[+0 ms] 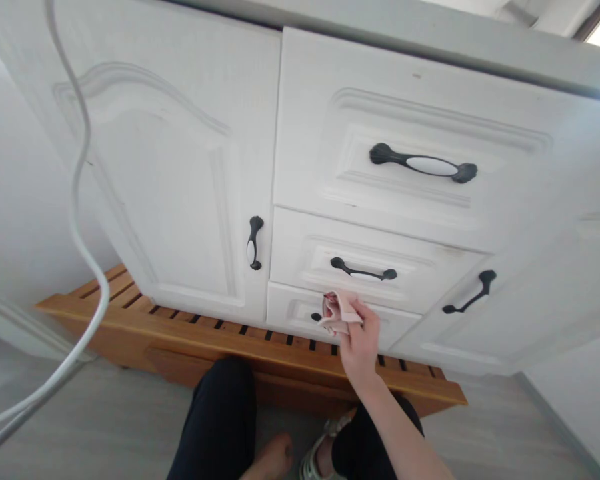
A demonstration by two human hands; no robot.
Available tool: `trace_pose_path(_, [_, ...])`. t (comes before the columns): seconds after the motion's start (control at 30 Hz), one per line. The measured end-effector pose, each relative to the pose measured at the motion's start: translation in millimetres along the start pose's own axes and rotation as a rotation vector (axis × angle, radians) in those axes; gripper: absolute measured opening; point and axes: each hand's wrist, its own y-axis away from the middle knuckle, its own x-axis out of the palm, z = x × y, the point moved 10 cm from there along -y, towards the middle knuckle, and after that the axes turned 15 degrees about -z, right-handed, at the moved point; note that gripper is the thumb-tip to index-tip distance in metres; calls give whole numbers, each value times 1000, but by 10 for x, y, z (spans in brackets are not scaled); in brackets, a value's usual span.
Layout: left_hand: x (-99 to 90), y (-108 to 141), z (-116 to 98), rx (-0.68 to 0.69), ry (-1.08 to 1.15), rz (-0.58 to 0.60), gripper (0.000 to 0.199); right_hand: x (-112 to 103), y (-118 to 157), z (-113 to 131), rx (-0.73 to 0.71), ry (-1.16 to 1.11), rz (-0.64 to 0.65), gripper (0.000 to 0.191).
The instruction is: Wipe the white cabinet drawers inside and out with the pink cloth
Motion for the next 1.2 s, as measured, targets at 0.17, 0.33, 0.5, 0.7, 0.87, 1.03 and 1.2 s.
trace_pose_path(0.17, [-55,65,7,4,-33,10,35,1122,146,483,12,48,177,24])
trace_pose_path(0.33, [-102,53,64,-21,-34,4,31,1756,741,545,-11,56,408,27])
trace_pose_path(0.5, [-94,49,76,-36,-20,0,31,1726,824,788,-171,-75,509,13])
trace_pose_path(0.7, [-48,59,-1,3,-33,13,30,1739,402,825,-120,-3,424,23])
trace_pose_path(0.87, [-44,34,19,4,-67,26,30,1861,737,867,-342,-82,486,33])
trace_pose_path(1.03, [-56,58,105,14,-72,-7,33,1890,1198,896,-447,-125,562,22])
trace_pose_path(1.2, [-56,99,107,28,-94,8,33,1803,1242,841,-566,-166,611,21])
